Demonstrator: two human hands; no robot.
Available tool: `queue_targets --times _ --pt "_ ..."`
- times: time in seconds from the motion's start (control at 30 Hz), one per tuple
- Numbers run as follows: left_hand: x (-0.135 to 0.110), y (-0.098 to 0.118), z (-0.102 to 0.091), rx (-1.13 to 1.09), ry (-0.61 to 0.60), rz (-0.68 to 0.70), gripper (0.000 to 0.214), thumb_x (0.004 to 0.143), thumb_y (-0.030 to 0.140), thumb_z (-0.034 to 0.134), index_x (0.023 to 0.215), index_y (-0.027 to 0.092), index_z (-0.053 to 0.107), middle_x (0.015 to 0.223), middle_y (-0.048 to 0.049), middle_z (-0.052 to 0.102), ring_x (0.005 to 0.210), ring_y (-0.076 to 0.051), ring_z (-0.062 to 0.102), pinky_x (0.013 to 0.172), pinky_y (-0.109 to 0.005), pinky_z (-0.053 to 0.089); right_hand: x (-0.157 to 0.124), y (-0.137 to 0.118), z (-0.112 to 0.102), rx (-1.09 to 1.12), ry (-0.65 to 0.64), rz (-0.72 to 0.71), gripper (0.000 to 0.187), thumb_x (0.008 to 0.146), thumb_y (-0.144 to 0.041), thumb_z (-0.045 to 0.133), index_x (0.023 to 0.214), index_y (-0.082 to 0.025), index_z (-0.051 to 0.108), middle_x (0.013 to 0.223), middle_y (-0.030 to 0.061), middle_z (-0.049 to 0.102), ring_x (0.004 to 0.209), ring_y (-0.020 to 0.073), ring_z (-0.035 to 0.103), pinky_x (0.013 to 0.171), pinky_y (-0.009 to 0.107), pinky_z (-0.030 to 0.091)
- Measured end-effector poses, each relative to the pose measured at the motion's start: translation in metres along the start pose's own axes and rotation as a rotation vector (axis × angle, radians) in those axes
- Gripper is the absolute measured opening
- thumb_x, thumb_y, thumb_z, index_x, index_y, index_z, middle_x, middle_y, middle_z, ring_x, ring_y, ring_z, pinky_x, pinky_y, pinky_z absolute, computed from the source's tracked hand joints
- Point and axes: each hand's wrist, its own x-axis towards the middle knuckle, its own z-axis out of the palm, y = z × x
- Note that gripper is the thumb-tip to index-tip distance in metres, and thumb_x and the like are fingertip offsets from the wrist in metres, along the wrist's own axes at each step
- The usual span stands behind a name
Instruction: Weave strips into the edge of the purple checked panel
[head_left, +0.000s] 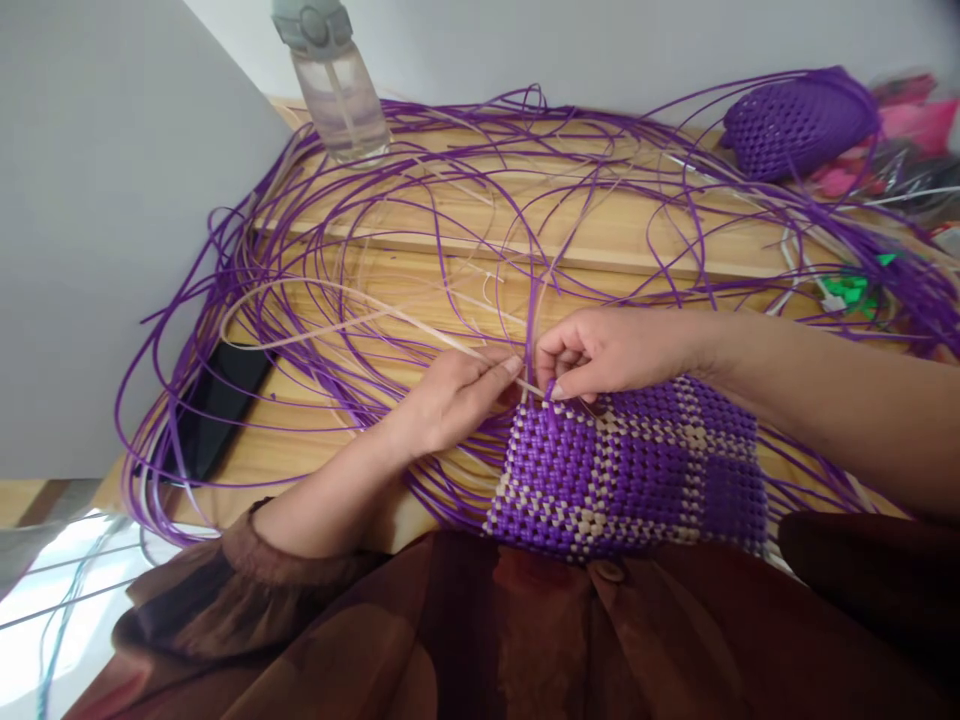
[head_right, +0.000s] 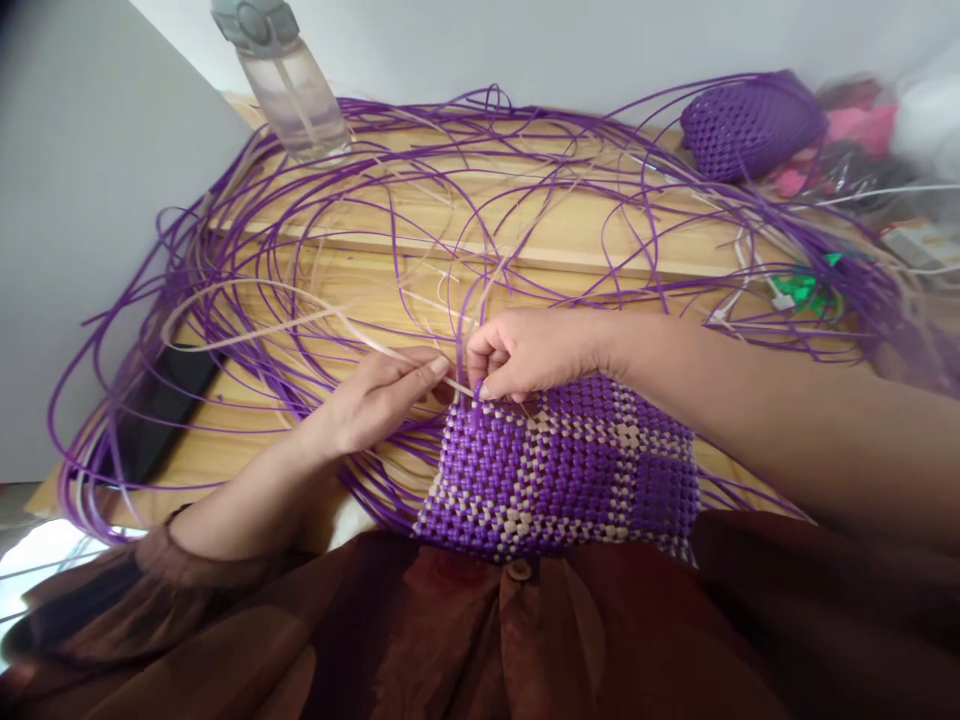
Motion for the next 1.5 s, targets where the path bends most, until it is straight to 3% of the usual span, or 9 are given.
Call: queue_targets --times 0.13,0.4,0.77,0.9,1.0,1.07,1.2,1.33,1.5 --pt "-0.017 0.006 -0.006 0.254 0.044 0.045 0.035 0.097 0.036 0.048 0.074 0.016 0.066 0.068 -0.0026 0.061 0.066 -0.015 0.053 0.069 -0.026 0.038 0.000 0.003 -0.002 -0.017 -0.043 -0.038 0.016 0.080 -0.022 0.060 0.090 -0.016 0.070 0.070 -0.0009 0.065 0.058 0.0100 0.056 0.056 0.022 0.044" --pt "-0.031 -0.013 -0.003 0.045 -0.002 -0.039 0.041 0.097 0.044 0.046 0.074 0.015 0.064 0.073 -0.0029 0.062 0.072 -0.014 0.055 0.072 -0.026 0.040 -0.006 0.005 -0.005 0.049 -0.076 -0.082 0.014 0.080 -0.024 0.062 0.089 -0.016 0.071 0.075 0.0007 0.067 0.065 0.0111 0.057 0.059 0.023 0.045" --pt "-0.025 -0.024 -0.005 -0.059 0.085 -0.171 0.043 0.093 0.051 0.053 0.074 0.015 0.068 0.078 -0.0052 0.068 0.068 -0.013 0.055 0.066 -0.024 0.042 -0.008 -0.001 0.011 0.035 0.102 0.030 0.019 0.073 -0.032 0.069 0.083 -0.016 0.072 0.065 -0.0016 0.061 0.057 0.0100 0.049 0.052 0.023 0.035" --pt "-0.020 -0.026 0.002 -0.350 0.200 -0.151 0.037 0.085 0.051 0.065 0.102 0.019 0.068 0.101 -0.0064 0.072 0.087 -0.017 0.066 0.075 -0.026 0.049 -0.007 -0.001 0.015 0.005 0.146 0.036 0.015 0.073 -0.030 0.068 0.079 -0.016 0.069 0.064 -0.0013 0.060 0.056 0.0099 0.048 0.052 0.023 0.033" --pt "-0.011 -0.020 0.013 -0.600 0.075 -0.130 0.057 0.074 0.040 0.080 0.125 0.025 0.059 0.107 -0.0059 0.072 0.092 -0.019 0.068 0.085 -0.031 0.050 -0.007 -0.003 0.016 -0.013 0.147 0.028 0.013 0.073 -0.029 0.067 0.074 -0.017 0.067 0.060 -0.0025 0.055 0.054 0.0096 0.045 0.052 0.024 0.032" --pt "-0.004 -0.014 0.021 -0.703 0.049 -0.149 0.051 0.069 0.033 0.085 0.114 0.022 0.065 0.090 -0.0026 0.073 0.079 -0.015 0.067 0.080 -0.029 0.050 -0.009 -0.005 0.016 -0.036 0.150 0.023 0.013 0.074 -0.029 0.066 0.071 -0.017 0.065 0.059 -0.0030 0.053 0.053 0.0093 0.044 0.051 0.024 0.031" --pt "0.007 -0.006 0.031 -0.699 0.170 -0.120 0.027 0.067 0.029 0.086 0.078 0.015 0.065 0.068 0.0017 0.066 0.060 -0.009 0.059 0.063 -0.023 0.045 -0.013 -0.007 0.016 -0.059 0.196 0.045 0.014 0.073 -0.029 0.067 0.068 -0.017 0.061 0.057 -0.0040 0.050 0.052 0.0089 0.042 0.050 0.024 0.031" --pt "0.010 -0.008 0.031 -0.656 0.084 -0.131 0.029 0.064 0.027 0.088 0.073 0.013 0.065 0.068 0.0002 0.068 0.062 -0.009 0.061 0.064 -0.024 0.045 -0.015 -0.003 0.015 -0.026 0.165 0.045 0.014 0.073 -0.030 0.066 0.069 -0.018 0.061 0.056 -0.0046 0.048 0.051 0.0086 0.040 0.049 0.024 0.029" --pt "0.006 -0.010 0.029 -0.627 0.048 -0.149 0.032 0.061 0.024 0.089 0.070 0.013 0.061 0.066 0.0008 0.068 0.061 -0.009 0.060 0.063 -0.023 0.045 -0.015 0.008 0.009 -0.025 0.097 0.013 0.018 0.077 -0.036 0.065 0.079 -0.019 0.066 0.064 -0.0022 0.057 0.056 0.0106 0.048 0.051 0.024 0.032"
